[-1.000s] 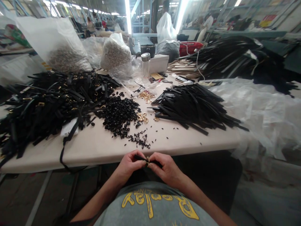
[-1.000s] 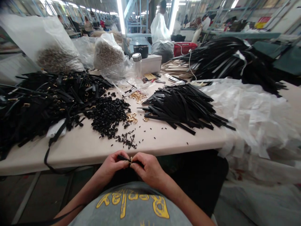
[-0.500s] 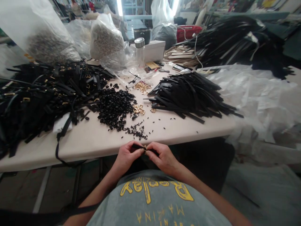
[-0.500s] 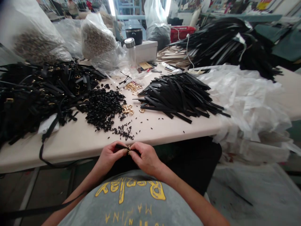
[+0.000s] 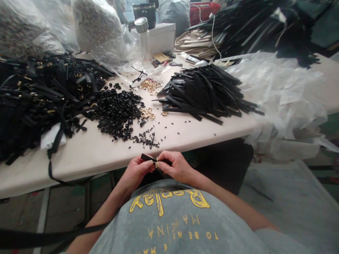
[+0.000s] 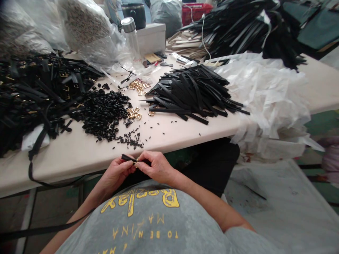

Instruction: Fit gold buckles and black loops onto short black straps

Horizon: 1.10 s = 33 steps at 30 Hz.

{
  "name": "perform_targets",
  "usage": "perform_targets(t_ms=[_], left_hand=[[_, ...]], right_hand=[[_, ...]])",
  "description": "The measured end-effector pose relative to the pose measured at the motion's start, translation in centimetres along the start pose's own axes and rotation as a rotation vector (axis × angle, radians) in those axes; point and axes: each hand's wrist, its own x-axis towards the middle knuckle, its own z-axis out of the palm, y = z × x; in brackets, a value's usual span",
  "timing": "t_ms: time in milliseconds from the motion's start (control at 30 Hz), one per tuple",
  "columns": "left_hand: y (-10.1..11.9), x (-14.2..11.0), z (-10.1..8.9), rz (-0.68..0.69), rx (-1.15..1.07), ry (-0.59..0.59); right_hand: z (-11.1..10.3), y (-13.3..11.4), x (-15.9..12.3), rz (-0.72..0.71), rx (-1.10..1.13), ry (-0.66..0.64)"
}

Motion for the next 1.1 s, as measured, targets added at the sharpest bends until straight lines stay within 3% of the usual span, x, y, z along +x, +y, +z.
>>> perform_targets(t_ms=[300,500,667,800,867,933,1000,1100], left_hand=[[-1.0,-0.4,-0.5,0.245,0.177,0.063],[-1.7,-0.1,-0.5,0.293,0.194,0.116],[-1.1,0.2,0.6,0.357,0.247,0.191],[0.3,-0.1,1.1,0.521,0.445,0.255],[1.1,-0.3,1.1,0.623,0.542,0.227],[1.8,-0.5,1.1,0.661,0.575,0.127],[2.4,-0.6,1.1,0.651,0.549,0.032],[2.9,-0.3,1.3,0.576,0.456,-0.003]], right_hand=[[0.3,0.1,-0.3,0.011,0.159,-0.049],[0.2,-0.3,-0.4,-0.064,0.031,-0.061],[0.1,-0.7,0.1,-0.117,-0.131,0.062],[-0.6,-1.4,1.1,-0.136,-0.224,0.108],[-1.4,-2.0,1.6,-0.144,-0.241,0.107],[-2.3,-2.5,2.0,-0.148,-0.257,0.109],[-2.9,-2.9,2.1,-0.147,-0.259,0.085],[-3.2,-3.2,1.9,-0.164,-0.265,0.007]])
